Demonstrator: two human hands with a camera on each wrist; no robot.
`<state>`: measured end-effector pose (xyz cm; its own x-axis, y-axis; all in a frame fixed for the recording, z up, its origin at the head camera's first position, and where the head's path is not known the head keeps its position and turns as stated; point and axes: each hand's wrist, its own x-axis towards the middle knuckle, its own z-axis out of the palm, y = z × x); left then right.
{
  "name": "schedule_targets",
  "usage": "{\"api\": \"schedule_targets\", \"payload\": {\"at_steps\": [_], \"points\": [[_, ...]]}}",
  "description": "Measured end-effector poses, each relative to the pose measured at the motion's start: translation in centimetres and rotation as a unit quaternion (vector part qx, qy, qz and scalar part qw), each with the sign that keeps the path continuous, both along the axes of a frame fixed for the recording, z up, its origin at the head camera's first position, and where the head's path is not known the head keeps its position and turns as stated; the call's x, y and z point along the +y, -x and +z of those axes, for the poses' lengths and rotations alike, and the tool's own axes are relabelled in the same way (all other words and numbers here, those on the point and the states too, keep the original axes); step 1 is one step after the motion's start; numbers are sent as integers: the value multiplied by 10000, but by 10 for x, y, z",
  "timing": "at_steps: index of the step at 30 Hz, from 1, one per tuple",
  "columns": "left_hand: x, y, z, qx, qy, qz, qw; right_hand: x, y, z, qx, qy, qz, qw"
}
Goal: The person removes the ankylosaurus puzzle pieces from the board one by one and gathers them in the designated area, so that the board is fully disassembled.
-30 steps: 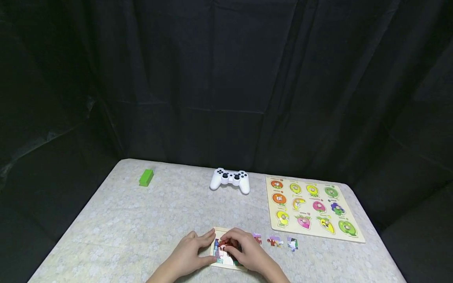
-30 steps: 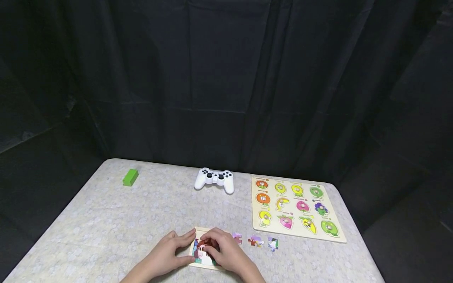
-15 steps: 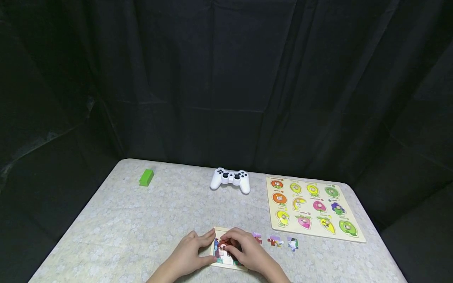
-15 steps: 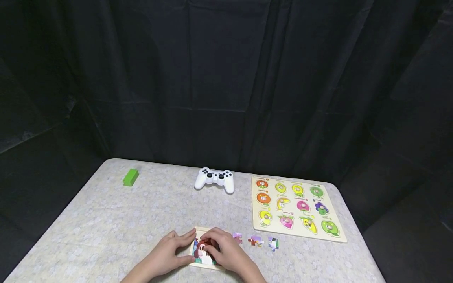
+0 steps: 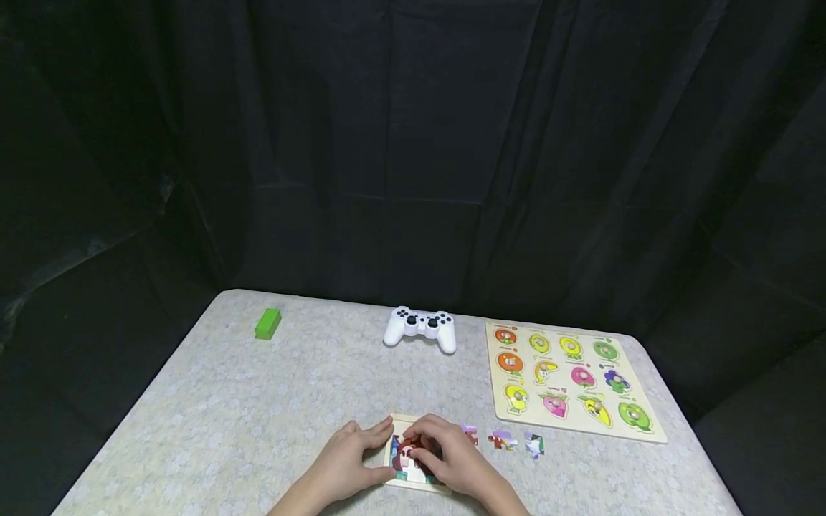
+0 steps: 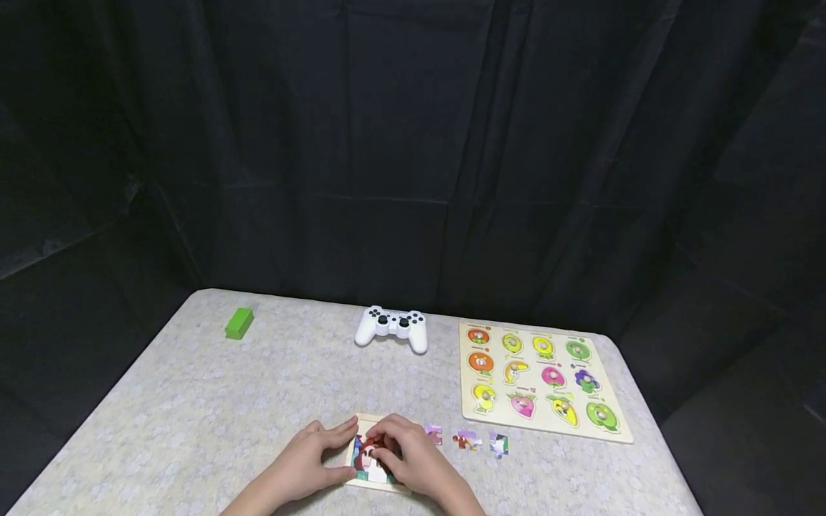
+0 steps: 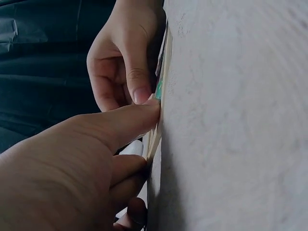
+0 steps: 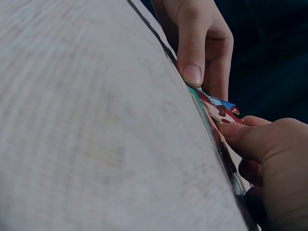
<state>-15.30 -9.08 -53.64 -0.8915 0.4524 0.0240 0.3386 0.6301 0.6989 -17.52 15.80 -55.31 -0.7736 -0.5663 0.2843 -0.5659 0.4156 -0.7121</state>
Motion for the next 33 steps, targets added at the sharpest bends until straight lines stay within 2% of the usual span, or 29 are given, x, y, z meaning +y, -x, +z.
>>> {"api": "schedule_targets", "payload": {"at_steps": [10,15,21,26,33], "points": [[1,1,0,-288,-171,147,9993,0,-1,1,-130,-67,23,9999],[1,3,-2,-341,-221,170,9990,0,-1,0,56,-4,109,9999],[-1,-1,-6,-369,-302,130,9988,-2,-1,-1,334,-334,192,9987],[-2,0,-7,-351,-411,99,9985,-2,0,1,390,-433,215,9981],[-1,2,-6,-326,-398,117,9986,0,0,0,159,-89,235,9996]]}}
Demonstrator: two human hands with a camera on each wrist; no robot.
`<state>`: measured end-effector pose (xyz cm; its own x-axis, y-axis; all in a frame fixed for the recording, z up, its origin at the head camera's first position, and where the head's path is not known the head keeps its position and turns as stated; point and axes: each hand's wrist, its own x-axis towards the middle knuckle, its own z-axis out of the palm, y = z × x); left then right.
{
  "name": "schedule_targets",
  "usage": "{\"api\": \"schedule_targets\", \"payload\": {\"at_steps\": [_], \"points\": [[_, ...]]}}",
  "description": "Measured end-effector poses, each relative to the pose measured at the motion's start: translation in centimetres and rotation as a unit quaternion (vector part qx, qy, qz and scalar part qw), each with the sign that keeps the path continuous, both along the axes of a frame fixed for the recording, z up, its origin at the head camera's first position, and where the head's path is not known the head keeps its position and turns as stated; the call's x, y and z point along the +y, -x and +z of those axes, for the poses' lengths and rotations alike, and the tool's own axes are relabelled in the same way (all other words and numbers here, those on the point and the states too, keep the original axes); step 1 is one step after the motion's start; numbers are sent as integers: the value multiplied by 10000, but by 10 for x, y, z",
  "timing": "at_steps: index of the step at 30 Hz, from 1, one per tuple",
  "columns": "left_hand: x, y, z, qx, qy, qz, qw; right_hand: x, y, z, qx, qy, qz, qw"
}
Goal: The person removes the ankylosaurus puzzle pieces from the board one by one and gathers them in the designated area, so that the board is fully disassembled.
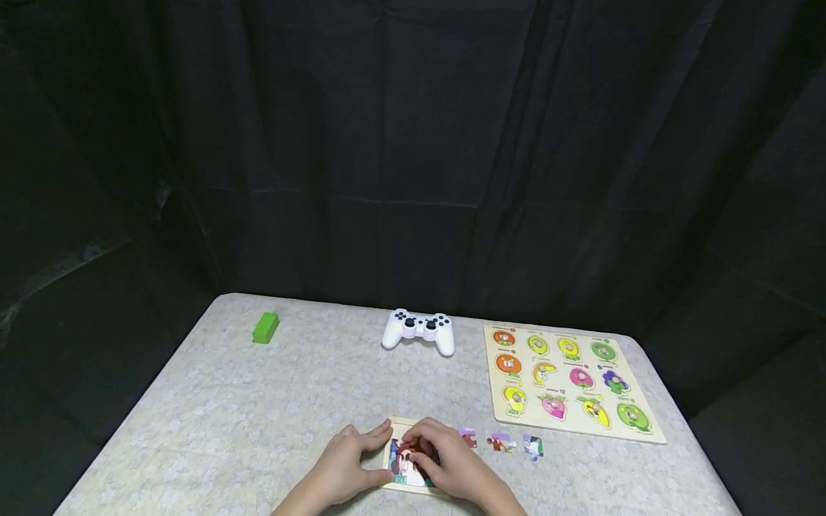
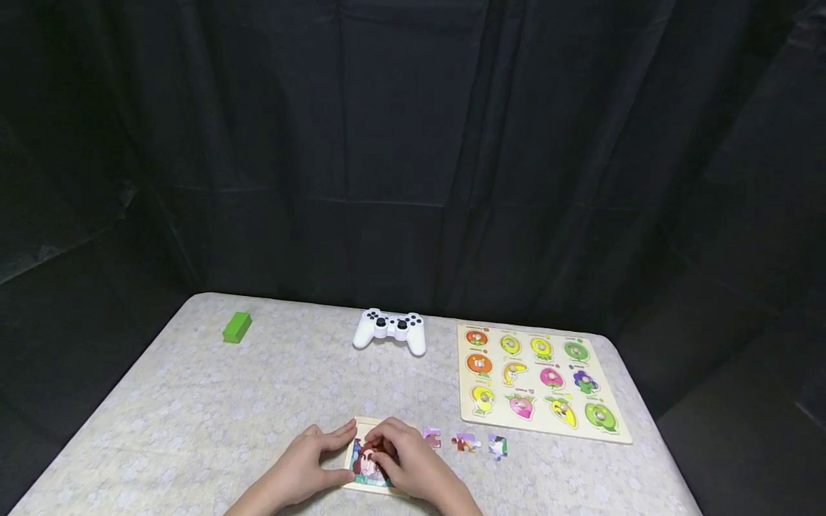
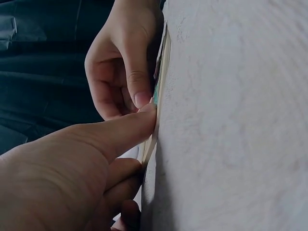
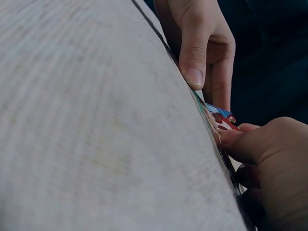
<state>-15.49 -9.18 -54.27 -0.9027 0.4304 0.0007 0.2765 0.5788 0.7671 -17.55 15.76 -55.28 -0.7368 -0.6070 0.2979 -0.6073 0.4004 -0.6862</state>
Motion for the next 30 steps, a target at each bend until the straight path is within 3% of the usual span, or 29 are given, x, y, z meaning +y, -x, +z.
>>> {"api": "schedule_targets", "payload": {"at_steps": [12,20,30], "points": [[1,0,-1,88,26,-2,10000,0,0,0,-38,196,-36,9998],[-3,0,0,168,80,-175,9997,-1,1,0,175,-138,-97,9997],[-2,1,0,23,4,-122,9999,0,0,-2,59,26,-120,9999]]}}
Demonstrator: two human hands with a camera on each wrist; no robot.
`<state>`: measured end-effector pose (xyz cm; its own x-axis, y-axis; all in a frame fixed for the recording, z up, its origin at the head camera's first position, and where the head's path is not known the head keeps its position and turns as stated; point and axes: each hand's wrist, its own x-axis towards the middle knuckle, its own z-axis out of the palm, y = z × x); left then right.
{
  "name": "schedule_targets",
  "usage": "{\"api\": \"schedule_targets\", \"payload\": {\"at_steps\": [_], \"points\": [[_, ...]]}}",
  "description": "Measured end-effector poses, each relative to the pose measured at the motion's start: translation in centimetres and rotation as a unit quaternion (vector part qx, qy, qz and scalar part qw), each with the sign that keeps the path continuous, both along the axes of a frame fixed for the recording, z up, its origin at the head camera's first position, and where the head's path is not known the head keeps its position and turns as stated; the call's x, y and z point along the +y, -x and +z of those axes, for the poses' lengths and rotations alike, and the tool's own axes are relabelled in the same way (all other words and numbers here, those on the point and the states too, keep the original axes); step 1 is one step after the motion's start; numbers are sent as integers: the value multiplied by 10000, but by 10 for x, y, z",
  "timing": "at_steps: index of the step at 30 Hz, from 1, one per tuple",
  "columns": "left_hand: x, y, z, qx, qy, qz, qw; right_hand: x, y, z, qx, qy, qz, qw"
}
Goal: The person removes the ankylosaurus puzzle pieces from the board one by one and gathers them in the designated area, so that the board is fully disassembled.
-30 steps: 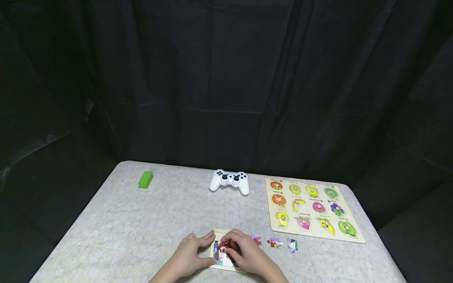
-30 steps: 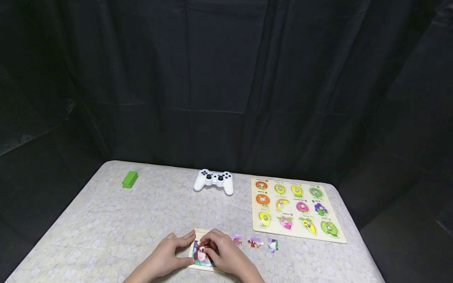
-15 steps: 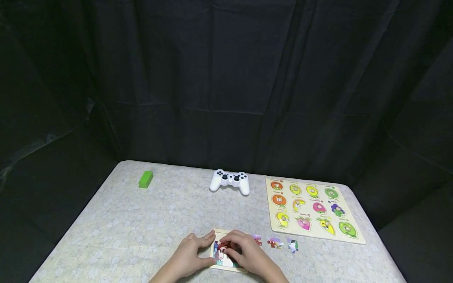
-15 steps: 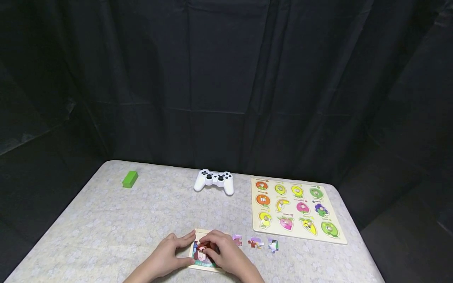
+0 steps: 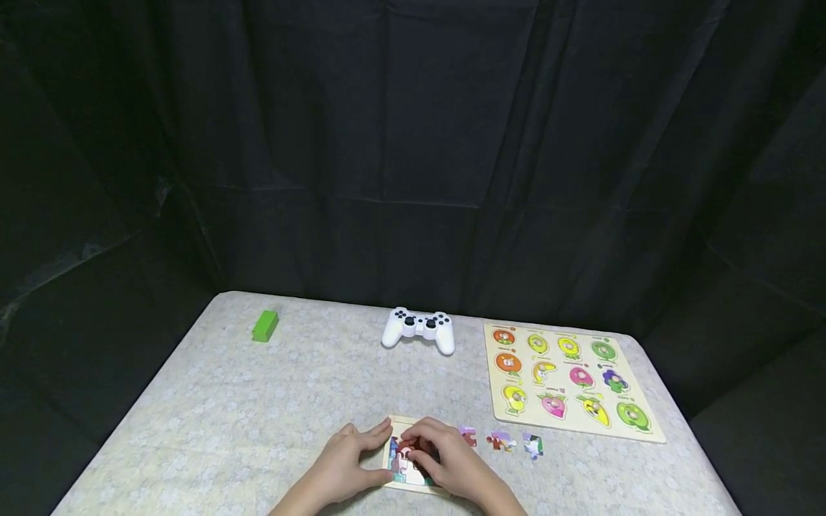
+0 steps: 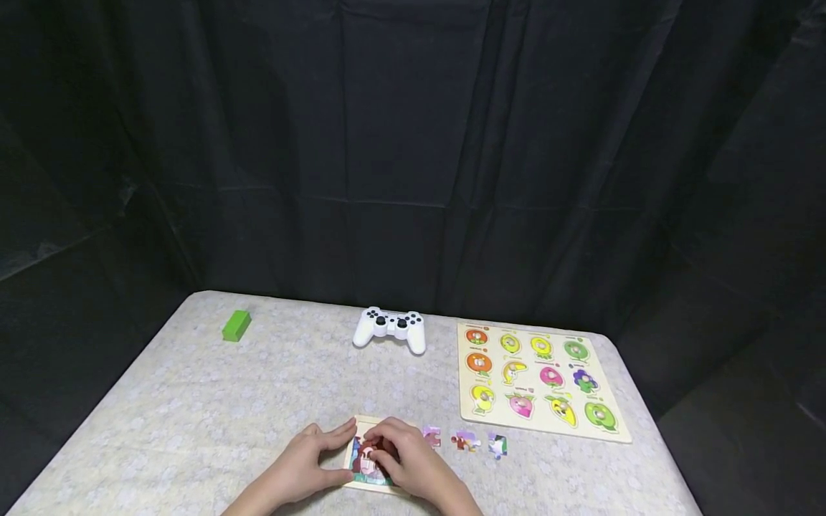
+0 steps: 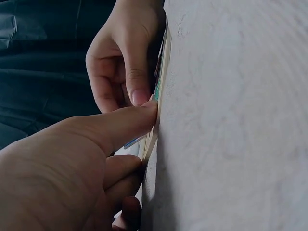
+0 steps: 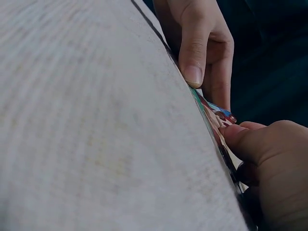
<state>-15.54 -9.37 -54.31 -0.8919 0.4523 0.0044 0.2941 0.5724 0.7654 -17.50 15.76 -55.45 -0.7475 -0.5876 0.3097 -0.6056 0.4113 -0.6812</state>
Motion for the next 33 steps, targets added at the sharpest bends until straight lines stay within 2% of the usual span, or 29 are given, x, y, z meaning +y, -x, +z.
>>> {"api": "schedule_targets", "payload": {"at_steps": [10,15,19,27,33], "points": [[3,-1,5,-181,-80,65,9998,1,0,1,-313,147,-80,9994],[4,-1,6,-265,-95,101,9996,0,-2,1,-231,210,-59,9995],[5,-1,4,-265,-66,99,9996,0,-3,1,-163,128,-166,9996],[4,-1,3,-255,-20,119,9996,-4,-5,3,-398,-32,-413,9983],[3,0,2,-217,-14,165,9996,-6,-2,4,-354,-32,-380,9986]]}}
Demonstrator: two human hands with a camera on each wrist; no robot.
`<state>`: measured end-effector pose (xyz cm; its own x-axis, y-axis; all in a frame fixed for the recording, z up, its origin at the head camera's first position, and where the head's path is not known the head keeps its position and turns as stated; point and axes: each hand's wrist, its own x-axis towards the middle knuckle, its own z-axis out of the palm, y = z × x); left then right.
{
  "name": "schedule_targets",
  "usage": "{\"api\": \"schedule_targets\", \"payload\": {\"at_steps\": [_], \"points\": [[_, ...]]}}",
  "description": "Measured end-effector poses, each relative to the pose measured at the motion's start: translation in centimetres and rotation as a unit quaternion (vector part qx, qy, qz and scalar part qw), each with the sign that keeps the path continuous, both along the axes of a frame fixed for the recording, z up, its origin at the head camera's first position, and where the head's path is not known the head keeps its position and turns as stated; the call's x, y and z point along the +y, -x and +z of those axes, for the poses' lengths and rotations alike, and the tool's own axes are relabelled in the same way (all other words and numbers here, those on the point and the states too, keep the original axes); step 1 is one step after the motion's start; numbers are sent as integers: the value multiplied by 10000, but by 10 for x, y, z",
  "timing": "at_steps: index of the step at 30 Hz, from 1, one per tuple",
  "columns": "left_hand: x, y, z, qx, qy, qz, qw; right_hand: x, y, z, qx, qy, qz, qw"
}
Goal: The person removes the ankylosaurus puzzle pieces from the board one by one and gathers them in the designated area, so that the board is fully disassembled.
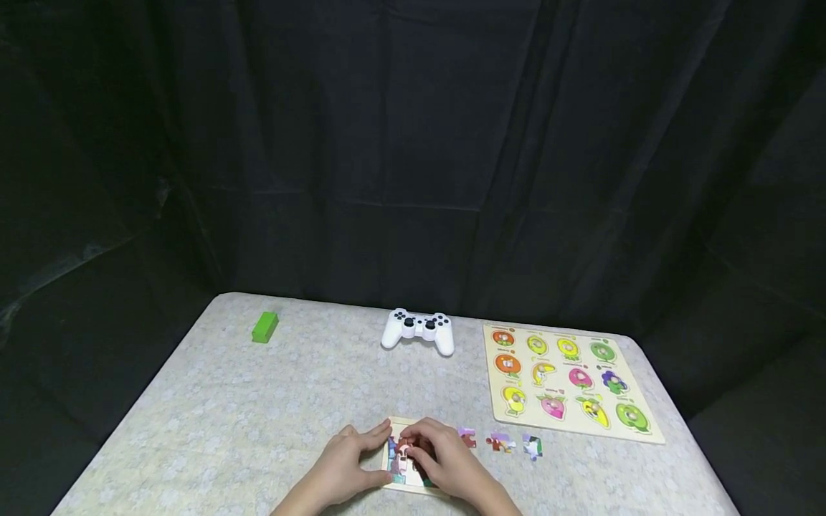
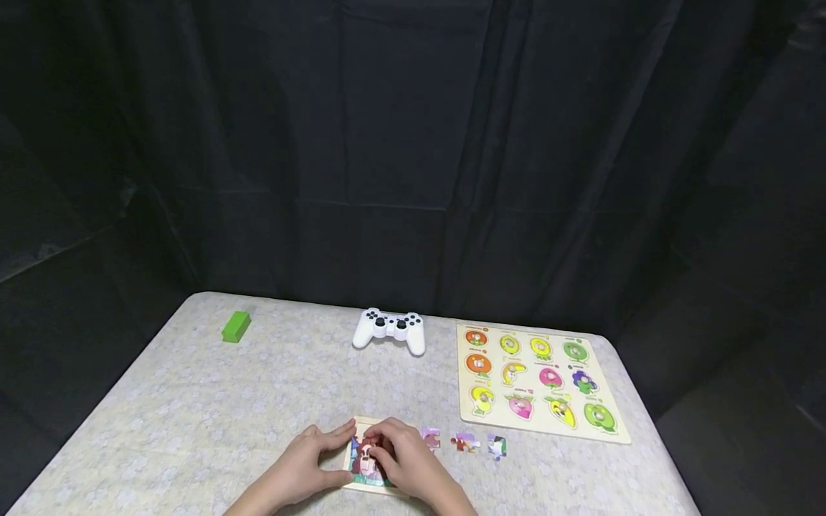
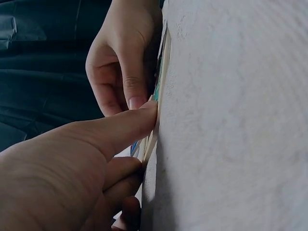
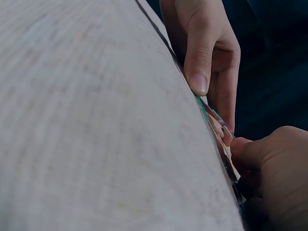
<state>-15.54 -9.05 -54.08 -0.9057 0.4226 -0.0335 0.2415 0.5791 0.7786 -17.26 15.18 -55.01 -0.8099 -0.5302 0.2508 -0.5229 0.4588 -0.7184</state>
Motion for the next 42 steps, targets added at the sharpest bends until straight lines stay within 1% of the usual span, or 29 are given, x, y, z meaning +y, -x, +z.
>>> {"api": "schedule_targets", "payload": {"at_steps": [5,9,14,17,22,27,32,37,42], "points": [[-1,-1,-1,37,-7,-27,10000,0,-1,0,-5,12,-16,10000],[-2,-1,0,70,16,-15,10000,0,-2,1,-112,106,-69,9999],[-2,-1,1,380,336,-122,9986,1,-2,3,-276,200,-179,9993],[-3,-2,1,510,483,-177,9974,3,-1,6,-204,252,-330,9989],[-4,-4,0,534,475,-202,9972,12,2,13,-6,387,-637,9972],[-4,-4,0,607,452,-257,9968,30,5,23,99,531,-1082,9927],[-3,-3,-2,692,492,-350,9958,56,4,30,161,522,-1675,9844],[-4,-3,-3,740,493,-406,9952,86,-4,36,139,440,-2264,9729],[-6,-2,-3,728,403,-407,9957,114,-15,40,169,385,-2720,9614]]}}
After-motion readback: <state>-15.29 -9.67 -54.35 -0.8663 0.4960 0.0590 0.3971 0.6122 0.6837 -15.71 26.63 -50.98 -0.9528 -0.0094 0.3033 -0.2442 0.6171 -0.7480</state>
